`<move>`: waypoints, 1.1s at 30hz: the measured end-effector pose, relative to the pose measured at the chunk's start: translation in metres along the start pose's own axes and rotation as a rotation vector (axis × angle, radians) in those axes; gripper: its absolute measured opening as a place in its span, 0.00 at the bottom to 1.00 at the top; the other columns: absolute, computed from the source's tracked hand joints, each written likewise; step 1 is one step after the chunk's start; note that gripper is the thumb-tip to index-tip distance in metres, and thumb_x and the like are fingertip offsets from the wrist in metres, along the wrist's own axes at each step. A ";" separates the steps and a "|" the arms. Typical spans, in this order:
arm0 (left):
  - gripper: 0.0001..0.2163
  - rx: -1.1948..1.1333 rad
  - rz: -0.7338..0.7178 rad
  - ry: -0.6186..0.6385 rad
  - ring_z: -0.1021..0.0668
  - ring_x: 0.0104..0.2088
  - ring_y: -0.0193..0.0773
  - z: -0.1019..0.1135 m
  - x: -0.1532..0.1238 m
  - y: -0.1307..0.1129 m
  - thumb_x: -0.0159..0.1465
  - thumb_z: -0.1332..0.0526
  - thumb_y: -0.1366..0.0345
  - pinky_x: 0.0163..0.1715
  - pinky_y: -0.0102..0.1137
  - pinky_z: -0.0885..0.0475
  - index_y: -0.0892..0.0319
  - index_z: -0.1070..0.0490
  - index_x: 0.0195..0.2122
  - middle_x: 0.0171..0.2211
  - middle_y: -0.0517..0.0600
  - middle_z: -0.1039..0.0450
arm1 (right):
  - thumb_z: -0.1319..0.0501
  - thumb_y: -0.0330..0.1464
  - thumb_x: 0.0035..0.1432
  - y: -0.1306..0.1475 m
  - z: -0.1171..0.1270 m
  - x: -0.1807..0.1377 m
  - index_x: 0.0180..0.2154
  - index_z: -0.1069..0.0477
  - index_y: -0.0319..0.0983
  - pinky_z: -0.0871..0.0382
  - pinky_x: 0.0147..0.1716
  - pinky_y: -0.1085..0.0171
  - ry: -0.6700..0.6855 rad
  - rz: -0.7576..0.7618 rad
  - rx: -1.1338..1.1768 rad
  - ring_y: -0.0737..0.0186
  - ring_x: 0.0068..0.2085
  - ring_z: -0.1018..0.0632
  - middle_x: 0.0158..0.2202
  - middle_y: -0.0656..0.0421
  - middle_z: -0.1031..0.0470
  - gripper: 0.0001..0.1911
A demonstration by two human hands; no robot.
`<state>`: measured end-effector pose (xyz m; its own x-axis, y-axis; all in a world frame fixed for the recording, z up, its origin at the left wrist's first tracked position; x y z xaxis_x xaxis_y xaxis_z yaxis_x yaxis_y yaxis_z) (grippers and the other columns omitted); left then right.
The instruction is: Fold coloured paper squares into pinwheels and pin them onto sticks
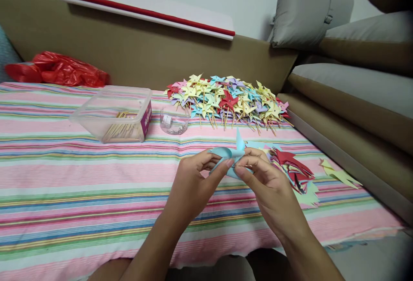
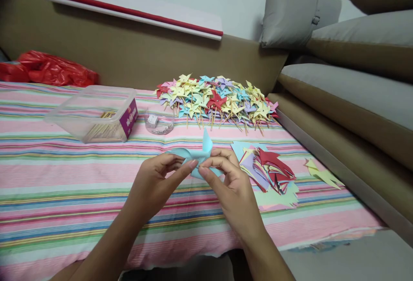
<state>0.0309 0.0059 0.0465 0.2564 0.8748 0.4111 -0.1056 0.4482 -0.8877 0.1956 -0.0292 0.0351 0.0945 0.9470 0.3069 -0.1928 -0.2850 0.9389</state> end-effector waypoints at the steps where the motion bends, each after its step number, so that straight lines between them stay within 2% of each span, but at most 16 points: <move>1: 0.12 0.001 -0.008 0.001 0.31 0.26 0.31 0.000 0.000 0.000 0.66 0.36 0.61 0.27 0.27 0.36 0.58 0.29 0.26 0.23 0.44 0.31 | 0.33 0.39 0.62 0.000 0.000 0.000 0.36 0.22 0.46 0.42 0.58 0.56 -0.001 -0.010 0.017 0.54 0.60 0.33 0.50 0.58 0.32 0.05; 4: 0.11 0.012 -0.009 -0.003 0.29 0.26 0.32 0.000 0.001 0.000 0.66 0.35 0.61 0.28 0.28 0.35 0.58 0.27 0.27 0.23 0.44 0.29 | 0.32 0.40 0.61 -0.002 -0.001 0.000 0.35 0.22 0.45 0.42 0.59 0.54 -0.013 -0.043 0.061 0.53 0.60 0.34 0.49 0.57 0.29 0.06; 8: 0.10 0.022 0.005 0.007 0.27 0.28 0.34 -0.001 0.000 0.002 0.66 0.35 0.60 0.29 0.28 0.33 0.58 0.25 0.29 0.25 0.45 0.25 | 0.32 0.40 0.61 -0.004 -0.003 0.000 0.36 0.24 0.44 0.37 0.53 0.56 0.012 -0.081 0.114 0.56 0.49 0.28 0.43 0.59 0.27 0.07; 11: 0.09 0.011 0.026 0.035 0.25 0.29 0.35 -0.001 -0.001 0.005 0.67 0.36 0.59 0.31 0.29 0.32 0.58 0.24 0.32 0.27 0.46 0.24 | 0.32 0.40 0.62 -0.006 -0.003 -0.001 0.37 0.24 0.44 0.36 0.49 0.58 0.015 -0.110 0.157 0.57 0.44 0.28 0.39 0.60 0.26 0.07; 20: 0.10 -0.062 0.078 0.101 0.27 0.31 0.35 -0.004 -0.001 0.007 0.67 0.37 0.57 0.33 0.29 0.31 0.58 0.25 0.36 0.28 0.46 0.27 | 0.31 0.40 0.61 -0.009 -0.003 -0.003 0.38 0.24 0.43 0.36 0.52 0.57 -0.021 -0.165 0.223 0.58 0.45 0.28 0.39 0.60 0.25 0.09; 26: 0.09 -0.042 0.092 0.098 0.24 0.33 0.36 -0.005 0.000 0.008 0.67 0.37 0.58 0.34 0.29 0.30 0.58 0.25 0.36 0.30 0.47 0.25 | 0.29 0.38 0.58 -0.006 -0.007 -0.003 0.37 0.29 0.44 0.33 0.47 0.63 -0.091 -0.144 0.298 0.62 0.44 0.25 0.39 0.62 0.25 0.12; 30: 0.07 -0.038 0.072 0.099 0.22 0.33 0.37 -0.005 0.001 0.007 0.67 0.37 0.59 0.35 0.29 0.29 0.57 0.24 0.37 0.32 0.47 0.22 | 0.28 0.36 0.56 -0.004 -0.009 -0.001 0.44 0.35 0.47 0.30 0.49 0.59 -0.109 -0.151 0.398 0.59 0.46 0.22 0.42 0.61 0.21 0.19; 33: 0.05 -0.029 0.067 0.102 0.21 0.33 0.36 -0.004 0.001 0.006 0.67 0.36 0.61 0.34 0.29 0.29 0.56 0.24 0.39 0.32 0.46 0.21 | 0.29 0.38 0.58 -0.004 -0.009 0.000 0.50 0.32 0.47 0.30 0.52 0.56 -0.078 -0.161 0.360 0.57 0.49 0.22 0.46 0.58 0.20 0.21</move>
<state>0.0347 0.0085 0.0409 0.3460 0.8788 0.3287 -0.0988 0.3825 -0.9187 0.1872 -0.0267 0.0299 0.1724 0.9736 0.1494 0.1835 -0.1808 0.9663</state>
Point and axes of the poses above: each hand's wrist, its own x-axis towards the middle knuckle, its own z-axis out of the back of the hand, y = z × x, the point moved 3 cm from there along x, towards the middle knuckle
